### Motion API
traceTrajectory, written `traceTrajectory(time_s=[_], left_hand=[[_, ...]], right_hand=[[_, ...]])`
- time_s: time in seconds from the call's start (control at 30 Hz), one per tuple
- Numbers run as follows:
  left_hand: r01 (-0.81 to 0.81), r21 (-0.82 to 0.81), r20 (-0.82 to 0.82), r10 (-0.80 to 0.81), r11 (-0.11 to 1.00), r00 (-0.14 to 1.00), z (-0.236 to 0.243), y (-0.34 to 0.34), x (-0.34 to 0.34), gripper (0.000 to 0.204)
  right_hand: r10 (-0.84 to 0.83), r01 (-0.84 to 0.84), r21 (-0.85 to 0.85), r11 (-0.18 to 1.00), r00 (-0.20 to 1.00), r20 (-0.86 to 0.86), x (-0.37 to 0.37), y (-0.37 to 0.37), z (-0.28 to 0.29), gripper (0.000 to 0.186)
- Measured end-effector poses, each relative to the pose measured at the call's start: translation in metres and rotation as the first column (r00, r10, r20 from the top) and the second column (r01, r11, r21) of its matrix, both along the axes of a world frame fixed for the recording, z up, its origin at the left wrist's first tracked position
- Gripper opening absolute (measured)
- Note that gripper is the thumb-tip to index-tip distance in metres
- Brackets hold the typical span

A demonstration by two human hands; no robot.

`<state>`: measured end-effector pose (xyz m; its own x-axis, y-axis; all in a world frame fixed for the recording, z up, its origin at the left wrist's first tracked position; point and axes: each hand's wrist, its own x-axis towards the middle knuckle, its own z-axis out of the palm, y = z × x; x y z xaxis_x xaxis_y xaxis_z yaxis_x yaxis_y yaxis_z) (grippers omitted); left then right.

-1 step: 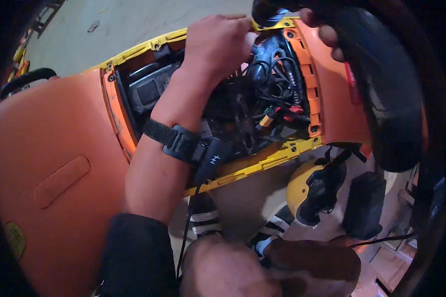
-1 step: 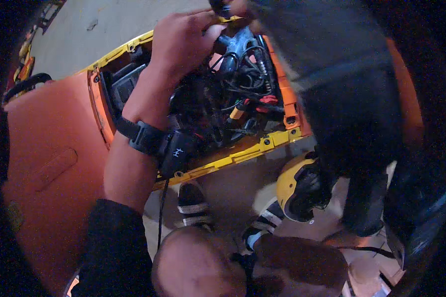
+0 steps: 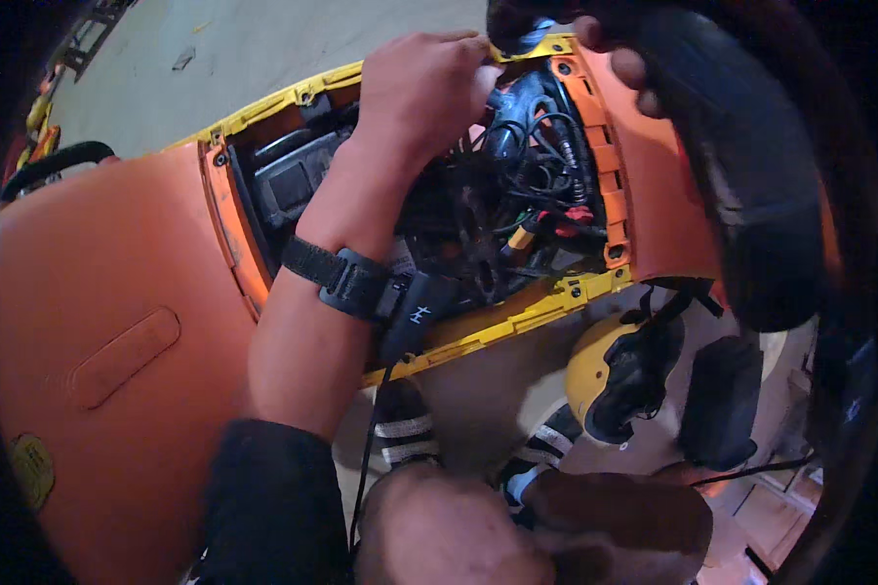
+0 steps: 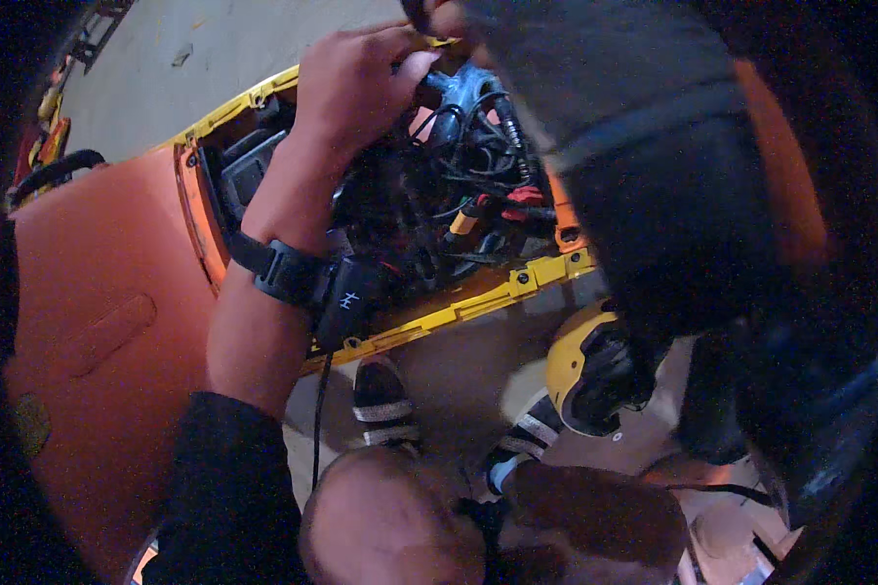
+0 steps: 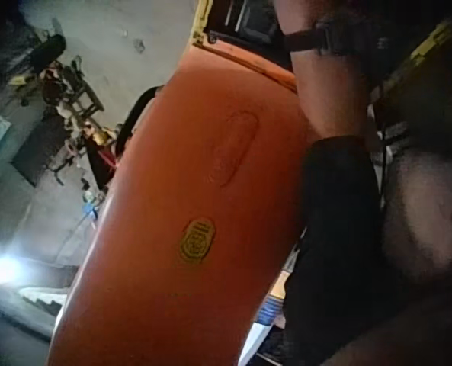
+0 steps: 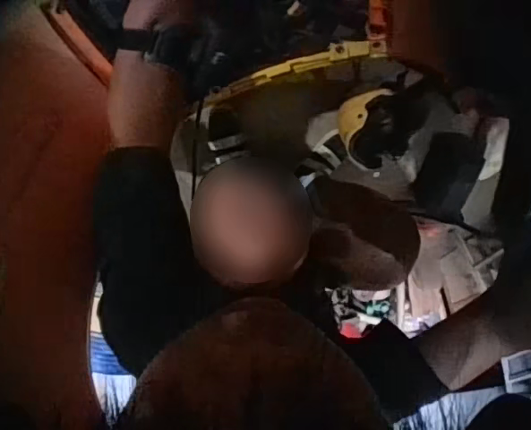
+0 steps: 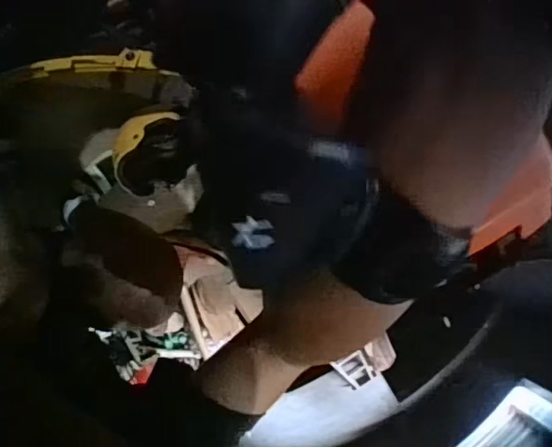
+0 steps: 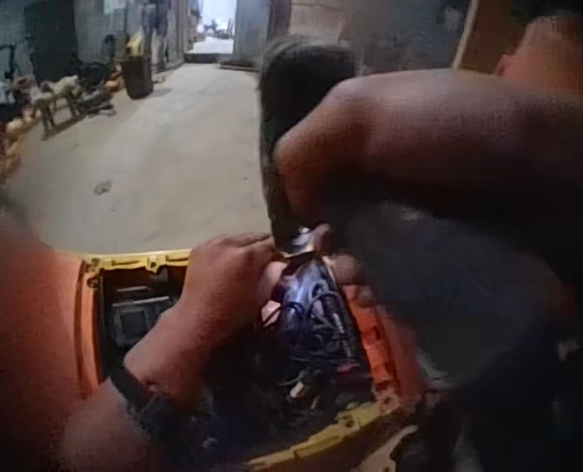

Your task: Using a power drill and hands to disassemble and reassemble parts of an electric scooter.

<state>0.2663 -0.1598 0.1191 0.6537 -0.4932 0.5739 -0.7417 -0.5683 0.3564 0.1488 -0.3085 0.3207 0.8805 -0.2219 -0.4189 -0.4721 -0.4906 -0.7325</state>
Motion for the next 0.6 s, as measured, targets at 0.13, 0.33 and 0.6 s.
traceTrajectory(time_s=[0.13, 0.33, 0.6], left_hand=[[-0.003, 0.003, -0.039, 0.003, 1.000, 0.999, -0.009, -0.006, 0.000, 0.026], [0.010, -0.064, -0.008, -0.011, 0.998, 1.000, 0.003, -0.009, 0.005, 0.027], [0.133, -0.114, 0.080, -0.124, 0.985, 0.989, 0.005, -0.005, 0.015, 0.016]], right_hand=[[-0.011, 0.011, 0.004, 1.000, 0.994, 0.105, -0.032, -0.003, -0.003, 0.034], [-0.059, 0.040, 0.082, 0.996, 0.969, 0.239, -0.073, -0.006, -0.012, 0.035], [-0.070, -0.006, 0.238, 0.971, 0.948, 0.311, -0.109, -0.024, -0.035, 0.037]])
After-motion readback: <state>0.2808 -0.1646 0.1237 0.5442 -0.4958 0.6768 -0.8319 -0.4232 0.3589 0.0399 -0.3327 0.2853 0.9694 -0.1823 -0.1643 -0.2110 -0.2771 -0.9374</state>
